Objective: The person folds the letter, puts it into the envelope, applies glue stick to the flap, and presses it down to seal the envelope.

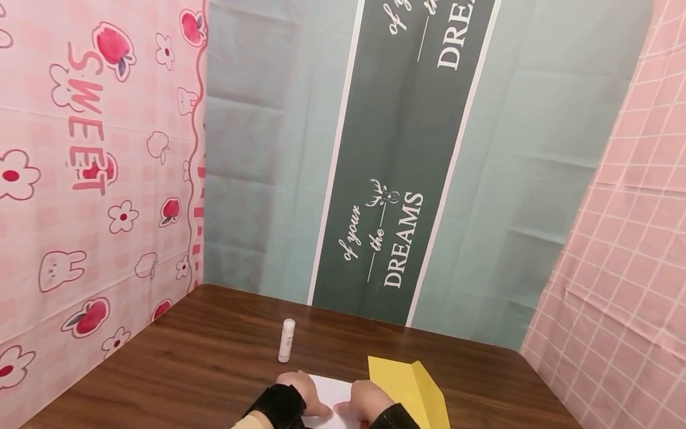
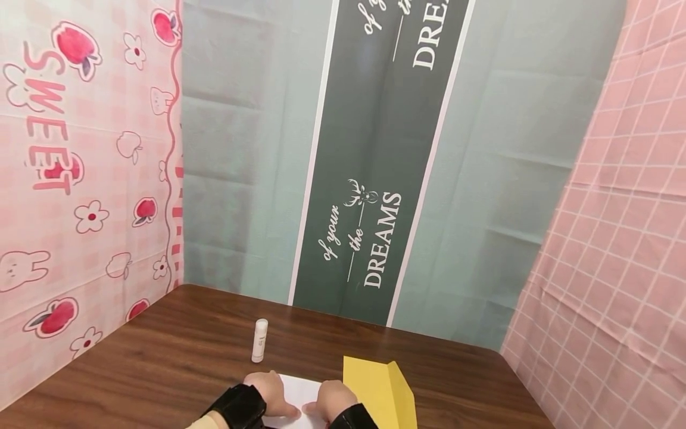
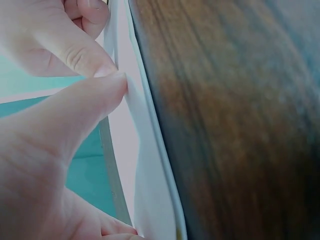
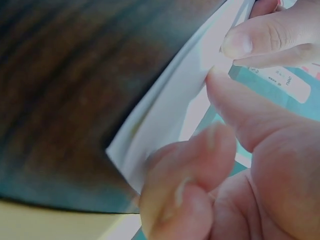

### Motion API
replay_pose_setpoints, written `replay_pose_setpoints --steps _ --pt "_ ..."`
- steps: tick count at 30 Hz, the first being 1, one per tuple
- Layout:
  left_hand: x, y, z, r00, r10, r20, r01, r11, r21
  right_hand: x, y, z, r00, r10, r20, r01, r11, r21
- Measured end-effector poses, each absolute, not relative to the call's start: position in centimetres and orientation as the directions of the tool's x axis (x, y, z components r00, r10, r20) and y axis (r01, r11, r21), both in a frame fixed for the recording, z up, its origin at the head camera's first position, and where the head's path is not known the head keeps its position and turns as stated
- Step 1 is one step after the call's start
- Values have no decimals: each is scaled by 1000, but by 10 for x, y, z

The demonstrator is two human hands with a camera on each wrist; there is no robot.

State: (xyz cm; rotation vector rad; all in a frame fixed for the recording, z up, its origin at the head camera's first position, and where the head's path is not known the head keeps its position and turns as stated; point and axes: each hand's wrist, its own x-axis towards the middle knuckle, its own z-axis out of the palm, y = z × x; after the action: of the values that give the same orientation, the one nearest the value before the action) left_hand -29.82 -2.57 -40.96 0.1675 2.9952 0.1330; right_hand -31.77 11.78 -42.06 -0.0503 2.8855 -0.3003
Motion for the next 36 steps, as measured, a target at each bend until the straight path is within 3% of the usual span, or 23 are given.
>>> replay_pose_setpoints --steps 5,16,22,29,36 --pt "-300 -26 -413 -986 121 -115 110 989 94 -318 119 -421 -971 -59 -232 -6 975 -221" --pt "-308 -24 -427 -990 120 -81 112 989 97 -313 135 -417 -972 -112 -208 -25 924 -381" --pt "-305 -29 -425 -989 134 -58 122 978 168 -314 144 -415 -973 -95 -208 13 886 -464" --pt "-307 -33 -434 -985 146 -87 129 976 178 -316 154 -424 -974 -171 -150 -66 844 -532" --pt "-315 -31 -436 -985 155 -76 139 974 180 -317 164 -427 -971 -188 -147 -52 767 -639"
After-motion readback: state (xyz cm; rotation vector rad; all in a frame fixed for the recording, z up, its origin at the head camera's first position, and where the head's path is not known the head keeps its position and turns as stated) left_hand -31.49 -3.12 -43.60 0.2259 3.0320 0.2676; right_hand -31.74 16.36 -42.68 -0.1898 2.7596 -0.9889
